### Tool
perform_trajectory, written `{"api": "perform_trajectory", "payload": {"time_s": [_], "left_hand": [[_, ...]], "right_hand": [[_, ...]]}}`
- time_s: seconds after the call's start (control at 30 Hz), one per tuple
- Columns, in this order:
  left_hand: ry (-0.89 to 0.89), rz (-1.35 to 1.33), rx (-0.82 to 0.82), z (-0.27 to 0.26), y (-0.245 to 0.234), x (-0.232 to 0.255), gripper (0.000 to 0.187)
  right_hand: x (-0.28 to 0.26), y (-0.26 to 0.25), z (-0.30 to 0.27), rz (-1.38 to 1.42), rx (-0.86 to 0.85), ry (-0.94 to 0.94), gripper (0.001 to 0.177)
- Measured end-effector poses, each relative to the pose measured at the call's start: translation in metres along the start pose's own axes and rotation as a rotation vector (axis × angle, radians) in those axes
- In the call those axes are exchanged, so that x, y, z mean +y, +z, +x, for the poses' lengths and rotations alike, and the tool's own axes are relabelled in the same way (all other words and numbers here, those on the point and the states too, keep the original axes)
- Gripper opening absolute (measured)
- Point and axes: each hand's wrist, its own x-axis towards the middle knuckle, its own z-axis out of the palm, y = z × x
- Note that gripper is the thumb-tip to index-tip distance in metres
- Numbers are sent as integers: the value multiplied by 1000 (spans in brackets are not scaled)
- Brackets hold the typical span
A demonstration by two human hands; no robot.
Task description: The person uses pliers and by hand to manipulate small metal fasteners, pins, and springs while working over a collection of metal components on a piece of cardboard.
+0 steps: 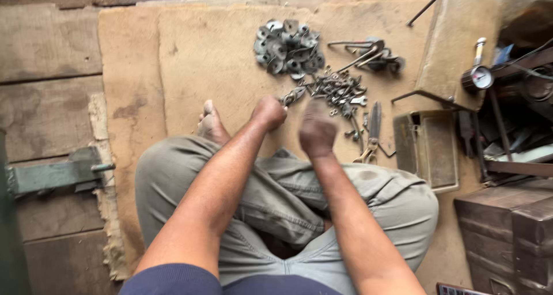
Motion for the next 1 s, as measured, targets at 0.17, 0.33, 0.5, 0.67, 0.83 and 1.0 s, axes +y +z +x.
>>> {"api": "perform_trajectory", "payload": {"time_s": [0.17, 0.33, 0.5, 0.67, 0.83, 1.0], "left_hand": [[-15, 11, 13, 3, 1, -4, 23], [-26, 10, 0, 3, -2, 1, 24], [23, 97, -6, 15, 4, -2, 28], [-11, 89, 5, 16, 7, -6, 25], [-58, 23, -4, 1, -2, 6, 22], [-109, -29, -6, 0, -12, 13, 21]], "right_hand": [[6, 2, 8, -56, 24, -160, 16], [-1, -20, 7, 423, 317, 25, 21], [-20, -8, 4, -69, -1, -74, 29], [-2, -20, 17, 523, 181, 212, 31], [2, 10, 4, -60, -124, -25, 27], [11, -23, 21, 247, 21, 117, 28]]}}
